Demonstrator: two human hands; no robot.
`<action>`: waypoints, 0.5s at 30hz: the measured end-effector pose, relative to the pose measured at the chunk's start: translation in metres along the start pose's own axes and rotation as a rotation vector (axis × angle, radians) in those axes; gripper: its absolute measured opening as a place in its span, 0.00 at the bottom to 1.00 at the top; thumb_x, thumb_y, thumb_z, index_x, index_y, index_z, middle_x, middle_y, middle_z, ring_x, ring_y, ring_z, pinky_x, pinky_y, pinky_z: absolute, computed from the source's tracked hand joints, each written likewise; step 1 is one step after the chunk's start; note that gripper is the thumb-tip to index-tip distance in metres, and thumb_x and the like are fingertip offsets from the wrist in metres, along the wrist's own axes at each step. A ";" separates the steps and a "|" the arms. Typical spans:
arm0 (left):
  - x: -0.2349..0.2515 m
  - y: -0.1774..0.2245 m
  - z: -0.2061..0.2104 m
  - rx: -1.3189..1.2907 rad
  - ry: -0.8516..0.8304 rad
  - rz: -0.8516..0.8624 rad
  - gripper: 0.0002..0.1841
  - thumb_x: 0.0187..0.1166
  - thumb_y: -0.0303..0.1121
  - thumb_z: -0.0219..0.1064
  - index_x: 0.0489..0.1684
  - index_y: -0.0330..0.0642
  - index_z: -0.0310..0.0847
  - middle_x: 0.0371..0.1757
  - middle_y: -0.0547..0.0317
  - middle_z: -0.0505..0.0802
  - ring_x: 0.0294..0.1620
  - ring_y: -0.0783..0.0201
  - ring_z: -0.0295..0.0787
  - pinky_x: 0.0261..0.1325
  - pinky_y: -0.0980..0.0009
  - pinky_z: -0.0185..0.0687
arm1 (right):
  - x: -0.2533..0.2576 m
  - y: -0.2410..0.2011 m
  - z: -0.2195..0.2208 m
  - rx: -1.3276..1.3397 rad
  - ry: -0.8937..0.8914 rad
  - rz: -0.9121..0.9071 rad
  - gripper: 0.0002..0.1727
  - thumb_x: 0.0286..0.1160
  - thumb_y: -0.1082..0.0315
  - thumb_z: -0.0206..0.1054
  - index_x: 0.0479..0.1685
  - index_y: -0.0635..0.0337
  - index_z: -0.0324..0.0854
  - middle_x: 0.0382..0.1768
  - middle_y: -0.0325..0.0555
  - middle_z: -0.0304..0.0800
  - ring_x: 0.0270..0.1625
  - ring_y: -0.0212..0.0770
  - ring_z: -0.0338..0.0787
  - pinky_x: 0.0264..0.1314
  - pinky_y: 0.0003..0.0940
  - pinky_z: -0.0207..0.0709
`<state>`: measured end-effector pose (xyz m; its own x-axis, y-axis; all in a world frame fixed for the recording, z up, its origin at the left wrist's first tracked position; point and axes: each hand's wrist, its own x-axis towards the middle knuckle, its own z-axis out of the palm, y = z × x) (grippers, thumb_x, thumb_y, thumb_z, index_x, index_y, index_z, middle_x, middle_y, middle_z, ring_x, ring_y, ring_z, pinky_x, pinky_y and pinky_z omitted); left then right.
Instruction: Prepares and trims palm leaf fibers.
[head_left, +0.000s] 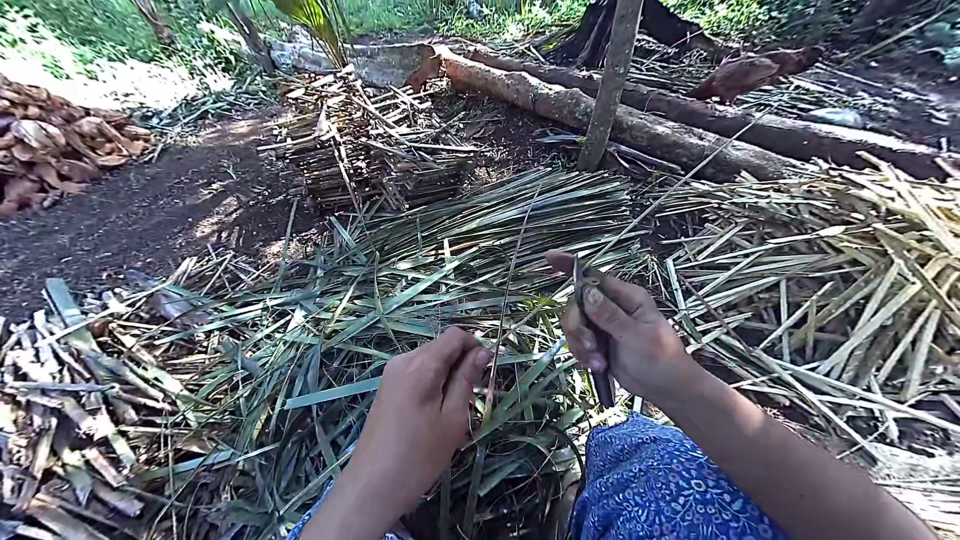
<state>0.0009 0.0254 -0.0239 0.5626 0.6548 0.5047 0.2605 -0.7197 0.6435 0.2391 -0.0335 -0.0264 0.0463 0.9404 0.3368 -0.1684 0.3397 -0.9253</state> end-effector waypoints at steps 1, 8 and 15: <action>-0.002 -0.004 -0.003 -0.001 -0.007 -0.002 0.14 0.88 0.39 0.57 0.37 0.44 0.87 0.22 0.75 0.81 0.21 0.90 0.70 0.26 0.93 0.65 | 0.001 -0.002 -0.005 -0.004 0.036 -0.027 0.22 0.91 0.56 0.53 0.80 0.45 0.75 0.16 0.26 0.77 0.15 0.20 0.75 0.21 0.14 0.73; -0.014 -0.023 -0.030 0.056 -0.038 -0.034 0.15 0.88 0.44 0.57 0.38 0.48 0.86 0.22 0.78 0.80 0.21 0.92 0.69 0.25 0.94 0.63 | 0.003 -0.018 -0.031 0.029 0.280 -0.095 0.22 0.95 0.58 0.38 0.76 0.43 0.71 0.15 0.28 0.75 0.12 0.22 0.72 0.16 0.16 0.72; -0.021 -0.027 -0.035 0.067 -0.068 -0.012 0.18 0.89 0.47 0.56 0.37 0.47 0.86 0.22 0.77 0.81 0.21 0.92 0.70 0.25 0.94 0.64 | -0.003 -0.006 -0.015 0.042 -0.120 0.129 0.23 0.91 0.59 0.50 0.82 0.45 0.71 0.18 0.26 0.76 0.16 0.18 0.74 0.21 0.12 0.71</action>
<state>-0.0457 0.0393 -0.0319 0.6106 0.6483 0.4549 0.3188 -0.7270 0.6081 0.2546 -0.0378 -0.0242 -0.0953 0.9669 0.2366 -0.2062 0.2134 -0.9550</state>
